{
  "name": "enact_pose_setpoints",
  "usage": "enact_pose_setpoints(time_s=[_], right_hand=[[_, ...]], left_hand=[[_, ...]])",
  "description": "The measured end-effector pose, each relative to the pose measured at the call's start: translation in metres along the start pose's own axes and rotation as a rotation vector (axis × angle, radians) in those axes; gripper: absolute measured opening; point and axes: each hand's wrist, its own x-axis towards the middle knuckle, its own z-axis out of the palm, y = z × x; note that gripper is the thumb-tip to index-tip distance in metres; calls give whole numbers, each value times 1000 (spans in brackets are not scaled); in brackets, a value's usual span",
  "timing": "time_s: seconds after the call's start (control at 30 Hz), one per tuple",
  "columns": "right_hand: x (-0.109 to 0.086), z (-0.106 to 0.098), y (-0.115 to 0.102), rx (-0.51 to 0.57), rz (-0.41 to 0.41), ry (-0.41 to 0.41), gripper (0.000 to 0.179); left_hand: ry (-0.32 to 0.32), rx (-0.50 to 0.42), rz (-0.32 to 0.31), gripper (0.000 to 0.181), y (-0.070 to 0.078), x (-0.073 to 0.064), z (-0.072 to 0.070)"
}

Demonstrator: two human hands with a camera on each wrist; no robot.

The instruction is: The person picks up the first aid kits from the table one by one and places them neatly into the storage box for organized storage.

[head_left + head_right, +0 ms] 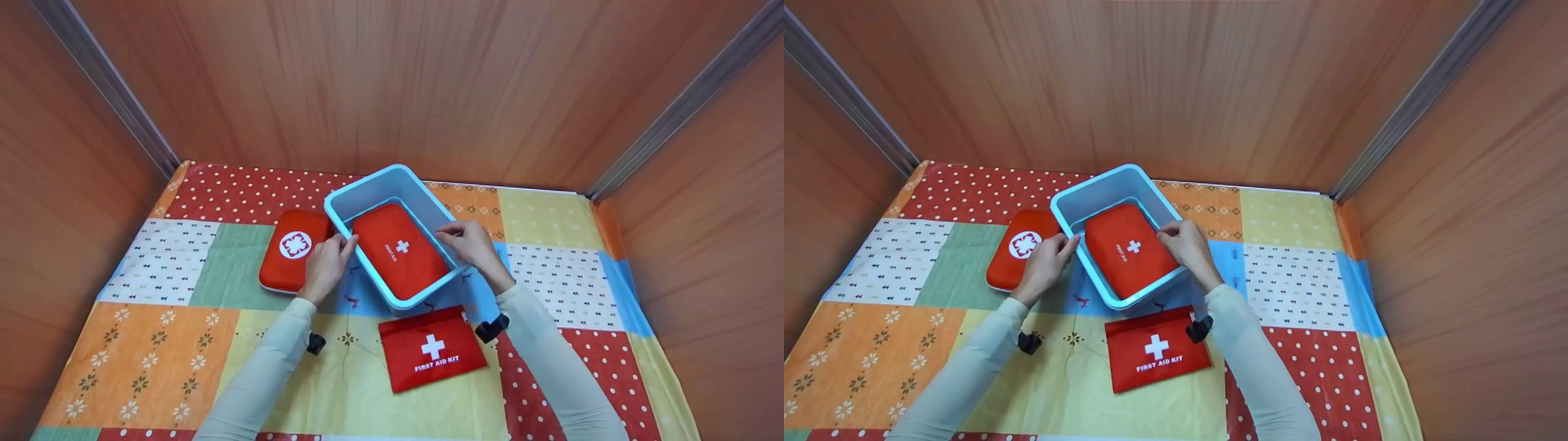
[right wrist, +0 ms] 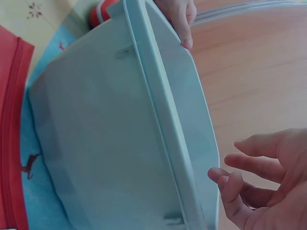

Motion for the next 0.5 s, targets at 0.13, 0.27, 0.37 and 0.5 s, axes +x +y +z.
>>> enact_pose_setpoints(time_s=[0.13,0.27,0.37,0.5], right_hand=[[-1,-5,3,7,-4,6,26],[-2,-10,9,6,-17,17,26],[-1,-14,14,-11,-24,23,27],[-2,-21,21,-26,-40,46,29]], left_hand=[[3,5,-1,37,0,0,0],[-1,-4,-12,37,0,0,0],[-1,-7,-11,37,0,0,0],[7,-5,-1,36,0,0,0]])
